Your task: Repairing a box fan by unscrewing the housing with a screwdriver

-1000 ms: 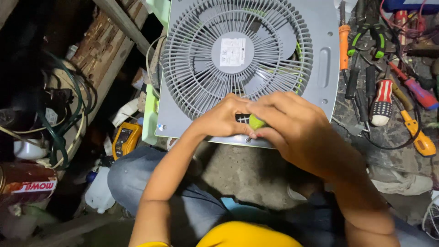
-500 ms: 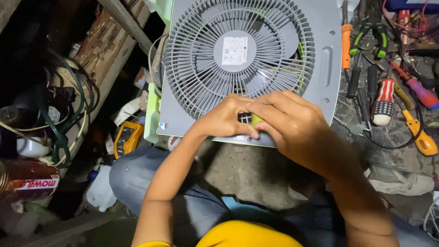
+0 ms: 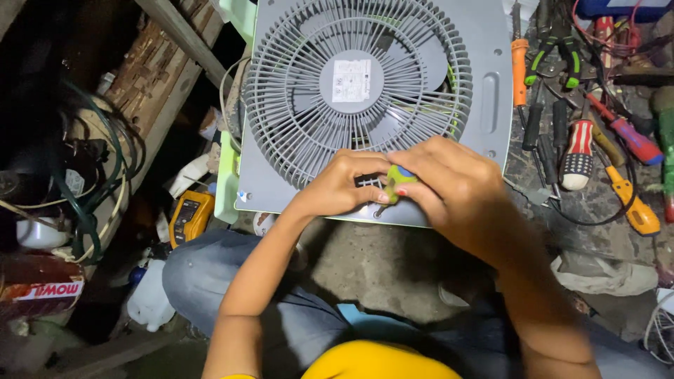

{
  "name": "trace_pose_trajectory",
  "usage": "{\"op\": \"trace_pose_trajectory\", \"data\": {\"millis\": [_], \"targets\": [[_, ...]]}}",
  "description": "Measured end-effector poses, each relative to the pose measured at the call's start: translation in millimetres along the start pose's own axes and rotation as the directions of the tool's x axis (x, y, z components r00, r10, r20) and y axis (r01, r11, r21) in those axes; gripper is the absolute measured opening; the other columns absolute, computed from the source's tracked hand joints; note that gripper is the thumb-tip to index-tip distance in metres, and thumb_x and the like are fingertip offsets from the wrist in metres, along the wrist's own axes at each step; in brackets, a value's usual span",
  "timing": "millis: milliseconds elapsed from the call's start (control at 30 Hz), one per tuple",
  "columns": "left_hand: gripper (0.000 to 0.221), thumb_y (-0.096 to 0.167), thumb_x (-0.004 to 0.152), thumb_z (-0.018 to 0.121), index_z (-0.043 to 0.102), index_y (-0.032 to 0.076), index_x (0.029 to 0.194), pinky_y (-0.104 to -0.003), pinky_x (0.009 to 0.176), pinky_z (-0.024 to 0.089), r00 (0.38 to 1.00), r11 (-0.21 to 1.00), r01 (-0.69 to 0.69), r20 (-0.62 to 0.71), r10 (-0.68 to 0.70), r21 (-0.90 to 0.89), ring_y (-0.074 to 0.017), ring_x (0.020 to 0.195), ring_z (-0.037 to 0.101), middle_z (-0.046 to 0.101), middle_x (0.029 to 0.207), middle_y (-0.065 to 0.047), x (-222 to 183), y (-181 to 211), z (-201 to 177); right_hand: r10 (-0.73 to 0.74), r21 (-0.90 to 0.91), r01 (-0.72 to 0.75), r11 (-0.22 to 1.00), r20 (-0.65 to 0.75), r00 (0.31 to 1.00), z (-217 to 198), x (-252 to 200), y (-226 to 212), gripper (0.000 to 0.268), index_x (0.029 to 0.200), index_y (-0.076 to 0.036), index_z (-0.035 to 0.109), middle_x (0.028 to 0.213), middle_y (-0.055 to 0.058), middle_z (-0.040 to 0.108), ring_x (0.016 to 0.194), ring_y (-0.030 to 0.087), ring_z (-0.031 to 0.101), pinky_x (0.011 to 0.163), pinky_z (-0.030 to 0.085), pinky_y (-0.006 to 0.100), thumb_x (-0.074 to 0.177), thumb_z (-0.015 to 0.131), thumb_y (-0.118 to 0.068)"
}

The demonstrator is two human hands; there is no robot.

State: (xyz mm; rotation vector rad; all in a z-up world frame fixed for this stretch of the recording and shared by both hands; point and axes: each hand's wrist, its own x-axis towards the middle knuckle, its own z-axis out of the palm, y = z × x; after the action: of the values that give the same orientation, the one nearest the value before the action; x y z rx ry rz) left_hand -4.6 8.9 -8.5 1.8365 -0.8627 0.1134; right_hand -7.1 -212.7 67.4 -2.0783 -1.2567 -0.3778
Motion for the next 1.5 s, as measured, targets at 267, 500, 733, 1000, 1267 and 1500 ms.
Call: {"op": "trace_pose_trajectory", "data": {"millis": [267,500,733,1000,1267,1500], "targets": [[0.041,0.012,0.092,0.075,0.039,0.008,0.073,-0.034,0.062,0.028,0.995,0.997,0.021,-0.103,-0.013,0.069,-0.0175,0.069,0.038,0.036,0.072,-0.001,-2,22,8,0.02,-0.334,-0.066,0.94,-0.141,0.99,34,-5,-3,0.041,0.102,-0.005,0.062,0.083,0.009,0.051,0.07,0.03,0.055,0.064,0.046,0.042,0.098,0.078,-0.042],[0.028,0.026,0.092,0.077,0.073,0.006,0.111,-0.033,0.081,0.052,0.998,0.999,0.03,0.05,-0.031,0.025,-0.018,0.096,0.071,0.075,0.109,-0.005,-17,-8,-10,-0.142,0.171,0.131,0.977,0.055,0.988,16,17,-13,0.03,0.13,-0.001,0.063,0.119,0.015,0.068,0.095,0.03,0.058,0.092,0.05,0.041,0.1,0.064,0.003],[0.018,0.01,0.08,0.073,0.059,0.008,0.091,-0.032,0.071,0.044,0.96,0.97,0.181,-0.241,-0.139,0.16,-0.0147,0.08,0.054,0.061,0.087,0.0,-19,9,11,-0.054,-0.315,0.024,0.949,-0.088,0.995,48,17,-18,0.019,0.11,-0.002,0.062,0.086,0.008,0.051,0.076,0.026,0.05,0.075,0.047,0.038,0.104,0.069,-0.018],[0.04,0.035,0.08,0.085,0.055,0.012,0.069,-0.035,0.062,0.034,0.954,0.939,0.294,-0.115,-0.277,0.178,-0.0113,0.064,0.042,0.05,0.065,0.003,-16,4,-2,-0.096,0.062,0.092,0.994,0.066,0.993,12,30,-16,0.027,0.122,0.007,0.066,0.113,0.02,0.064,0.103,0.036,0.062,0.093,0.049,0.047,0.099,0.064,-0.006],[0.034,0.009,0.078,0.087,0.053,0.011,0.082,-0.03,0.068,0.038,0.967,0.969,0.214,-0.165,-0.194,0.12,-0.0127,0.074,0.051,0.054,0.077,0.003,-11,12,3,-0.081,-0.494,-0.032,0.869,-0.206,0.975,46,16,-6,0.033,0.106,0.001,0.066,0.083,0.01,0.047,0.074,0.029,0.045,0.071,0.045,0.04,0.103,0.082,-0.028],[0.04,0.02,0.091,0.08,0.048,0.01,0.068,-0.031,0.059,0.031,0.99,0.989,0.118,-0.093,-0.11,0.085,-0.0077,0.068,0.04,0.047,0.069,0.004,-23,-3,-4,-0.065,0.093,0.06,0.994,0.053,0.996,22,17,-11,0.036,0.126,0.004,0.064,0.114,0.015,0.067,0.103,0.034,0.062,0.095,0.047,0.046,0.097,0.07,-0.017]]}}
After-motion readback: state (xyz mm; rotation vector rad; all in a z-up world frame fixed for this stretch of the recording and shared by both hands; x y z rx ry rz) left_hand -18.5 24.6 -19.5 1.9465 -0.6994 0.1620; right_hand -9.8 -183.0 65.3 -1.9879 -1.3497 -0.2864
